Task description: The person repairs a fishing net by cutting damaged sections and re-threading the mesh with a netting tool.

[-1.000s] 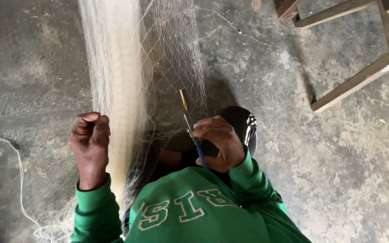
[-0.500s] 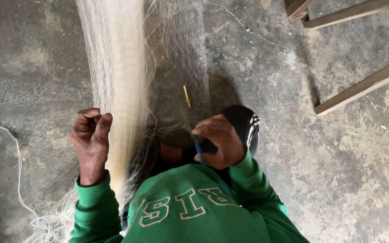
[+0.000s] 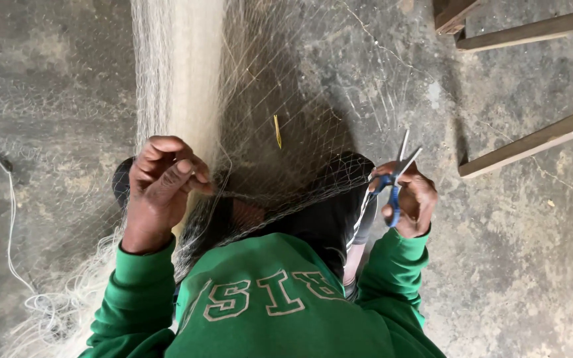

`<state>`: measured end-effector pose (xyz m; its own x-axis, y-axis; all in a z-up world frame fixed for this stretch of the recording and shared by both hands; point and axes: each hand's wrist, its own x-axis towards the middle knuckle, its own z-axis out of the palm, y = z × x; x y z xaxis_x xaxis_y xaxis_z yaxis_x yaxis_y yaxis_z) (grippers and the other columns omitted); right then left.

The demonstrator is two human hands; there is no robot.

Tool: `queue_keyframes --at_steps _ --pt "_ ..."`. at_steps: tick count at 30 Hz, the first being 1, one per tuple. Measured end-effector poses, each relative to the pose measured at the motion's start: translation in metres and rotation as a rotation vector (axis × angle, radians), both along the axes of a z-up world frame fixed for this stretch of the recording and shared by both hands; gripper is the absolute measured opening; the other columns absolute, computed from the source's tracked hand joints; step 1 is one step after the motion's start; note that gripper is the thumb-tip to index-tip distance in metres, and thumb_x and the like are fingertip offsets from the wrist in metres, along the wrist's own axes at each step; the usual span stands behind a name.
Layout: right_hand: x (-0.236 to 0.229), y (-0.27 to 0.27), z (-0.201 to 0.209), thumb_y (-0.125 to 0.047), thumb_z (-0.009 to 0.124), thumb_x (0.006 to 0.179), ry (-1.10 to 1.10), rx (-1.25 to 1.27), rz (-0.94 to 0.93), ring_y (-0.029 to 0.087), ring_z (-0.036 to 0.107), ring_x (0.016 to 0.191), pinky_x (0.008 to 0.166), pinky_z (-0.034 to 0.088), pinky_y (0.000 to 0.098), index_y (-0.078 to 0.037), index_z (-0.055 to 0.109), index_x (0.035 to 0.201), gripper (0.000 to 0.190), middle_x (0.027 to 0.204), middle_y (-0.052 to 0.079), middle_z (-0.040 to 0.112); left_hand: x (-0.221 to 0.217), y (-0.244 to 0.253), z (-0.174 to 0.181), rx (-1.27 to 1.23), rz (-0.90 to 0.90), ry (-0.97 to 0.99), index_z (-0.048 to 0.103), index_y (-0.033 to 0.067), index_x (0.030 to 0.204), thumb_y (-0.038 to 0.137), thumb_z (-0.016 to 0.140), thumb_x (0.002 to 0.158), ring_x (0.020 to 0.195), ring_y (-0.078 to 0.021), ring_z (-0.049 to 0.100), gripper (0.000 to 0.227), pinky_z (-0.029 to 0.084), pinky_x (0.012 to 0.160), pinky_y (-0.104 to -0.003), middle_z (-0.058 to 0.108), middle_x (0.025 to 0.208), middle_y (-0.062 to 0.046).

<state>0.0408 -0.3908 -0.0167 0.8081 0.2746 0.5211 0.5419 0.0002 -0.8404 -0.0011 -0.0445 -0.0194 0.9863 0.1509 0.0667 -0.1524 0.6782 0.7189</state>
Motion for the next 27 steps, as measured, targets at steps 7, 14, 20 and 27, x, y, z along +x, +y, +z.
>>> queue_keyframes --at_steps 7,14,20,27 --pt "-0.007 -0.005 0.000 -0.041 0.068 0.060 0.028 0.057 0.008 0.024 0.062 0.056 0.051 0.053 0.0296 0.013 0.053 0.085 0.062 0.078 0.027 0.057 0.001 -0.010 0.004 -0.030 -0.023 -0.054 0.043 -0.0024 0.097 -0.001 0.052 0.081 0.067 -0.0266 0.061 0.018 0.060 0.053 -0.040 0.046 0.075 -0.015" --pt "-0.006 -0.005 0.001 -0.040 0.068 0.061 0.043 0.071 0.021 0.023 0.062 0.056 0.053 0.053 0.0285 0.013 0.052 0.085 0.060 0.077 0.026 0.057 0.000 -0.003 0.006 -0.005 -0.020 -0.043 0.044 -0.0013 0.098 0.001 0.054 0.082 0.069 -0.0242 0.059 0.019 0.059 0.048 -0.033 0.045 0.077 -0.014" --pt "-0.008 0.009 0.006 -0.038 0.070 0.062 0.009 0.063 0.045 0.023 0.062 0.056 0.053 0.053 0.0286 0.011 0.055 0.085 0.056 0.078 0.025 0.058 -0.002 0.002 0.000 0.169 0.072 -0.001 0.045 -0.0001 0.092 0.006 0.057 0.082 0.065 -0.0191 0.058 0.017 0.055 0.045 -0.026 0.047 0.074 -0.011" --pt "-0.017 0.058 0.047 -0.044 0.066 0.071 -0.290 -0.333 0.035 0.023 0.061 0.066 0.067 0.044 0.0333 -0.001 0.063 0.089 0.047 0.064 0.002 0.061 0.005 0.027 -0.022 0.405 0.285 0.091 0.047 0.0092 0.087 0.010 0.059 0.086 0.046 -0.0098 0.042 0.012 0.035 0.038 -0.016 0.043 0.058 -0.006"
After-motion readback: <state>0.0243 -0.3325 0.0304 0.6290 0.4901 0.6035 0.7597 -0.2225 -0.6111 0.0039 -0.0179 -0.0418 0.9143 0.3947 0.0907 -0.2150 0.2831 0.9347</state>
